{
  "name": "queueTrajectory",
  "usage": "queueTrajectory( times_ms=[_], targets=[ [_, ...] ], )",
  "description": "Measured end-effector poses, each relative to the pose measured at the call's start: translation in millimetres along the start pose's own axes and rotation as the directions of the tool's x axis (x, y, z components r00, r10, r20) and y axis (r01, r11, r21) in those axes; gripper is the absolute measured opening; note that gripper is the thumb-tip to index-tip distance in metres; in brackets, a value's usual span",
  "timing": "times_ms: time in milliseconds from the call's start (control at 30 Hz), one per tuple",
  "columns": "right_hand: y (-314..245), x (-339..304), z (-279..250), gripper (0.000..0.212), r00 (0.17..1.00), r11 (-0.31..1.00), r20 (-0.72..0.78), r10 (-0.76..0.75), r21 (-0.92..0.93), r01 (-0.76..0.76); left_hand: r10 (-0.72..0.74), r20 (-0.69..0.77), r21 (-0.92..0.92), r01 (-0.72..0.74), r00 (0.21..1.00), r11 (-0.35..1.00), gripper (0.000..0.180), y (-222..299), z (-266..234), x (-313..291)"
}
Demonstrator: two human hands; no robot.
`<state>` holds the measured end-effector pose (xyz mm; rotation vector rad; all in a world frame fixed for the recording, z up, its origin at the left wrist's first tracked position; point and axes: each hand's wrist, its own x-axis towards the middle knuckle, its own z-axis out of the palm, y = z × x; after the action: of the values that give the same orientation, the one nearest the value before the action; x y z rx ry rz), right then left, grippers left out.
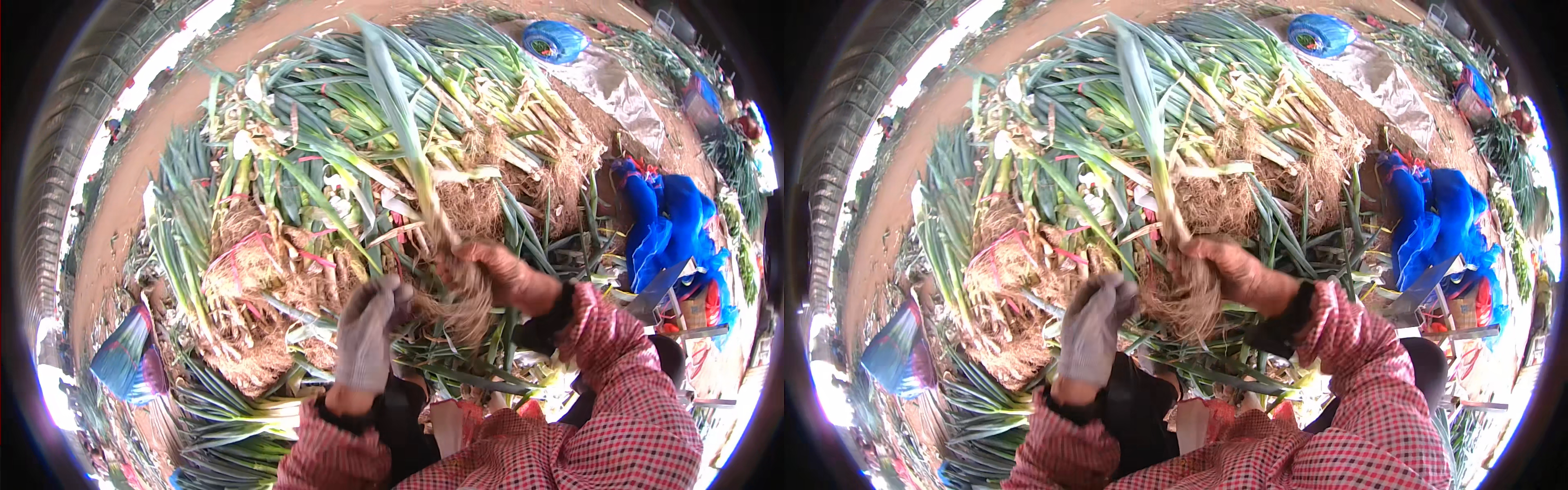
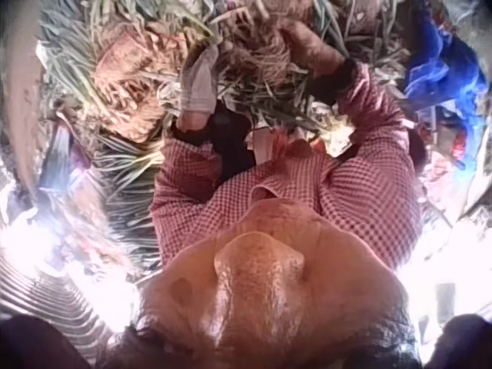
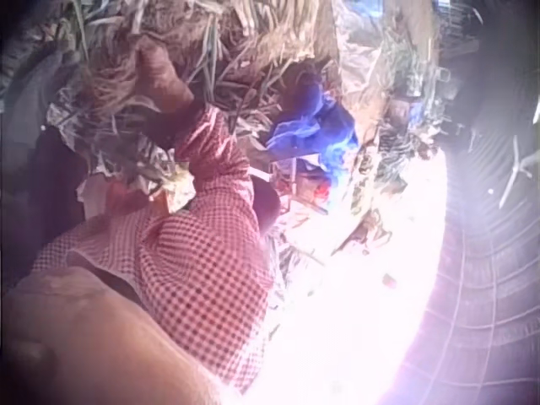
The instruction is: Cleaning and sorting harvested leeks by peeling outer layers and placing them in a tray.
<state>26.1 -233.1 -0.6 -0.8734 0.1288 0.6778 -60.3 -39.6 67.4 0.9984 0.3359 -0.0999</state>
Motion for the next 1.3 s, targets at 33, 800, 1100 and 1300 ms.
queueTrajectory(
  times_ms=[33,800,1100,1300],
  targets=[
    [9.7,-12.2,3.0,0.029,0.996,0.985,0.040,0.078,0.151,-0.083,0.030,0.069,0.058,-0.034,0.997,0.998,0.021,-3.6,-5.9,15.3],
    [-22.9,-136.5,93.8,0.062,0.928,-0.301,-0.026,-0.373,-0.942,-0.147,0.249,0.144,-0.600,-0.116,0.958,0.792,0.079,-4.5,21.4,43.3],
    [-7.7,-45.3,123.1,0.042,0.850,-0.412,0.359,-0.385,-0.891,0.189,0.320,0.072,-0.459,-0.253,0.945,0.851,0.070,-6.0,-5.0,64.4],
    [-9.2,-4.2,65.0,0.033,0.733,-0.169,0.460,-0.501,-0.883,0.439,0.142,0.075,-0.647,-0.060,0.987,0.760,0.047,14.1,21.2,36.7]
  ],
)
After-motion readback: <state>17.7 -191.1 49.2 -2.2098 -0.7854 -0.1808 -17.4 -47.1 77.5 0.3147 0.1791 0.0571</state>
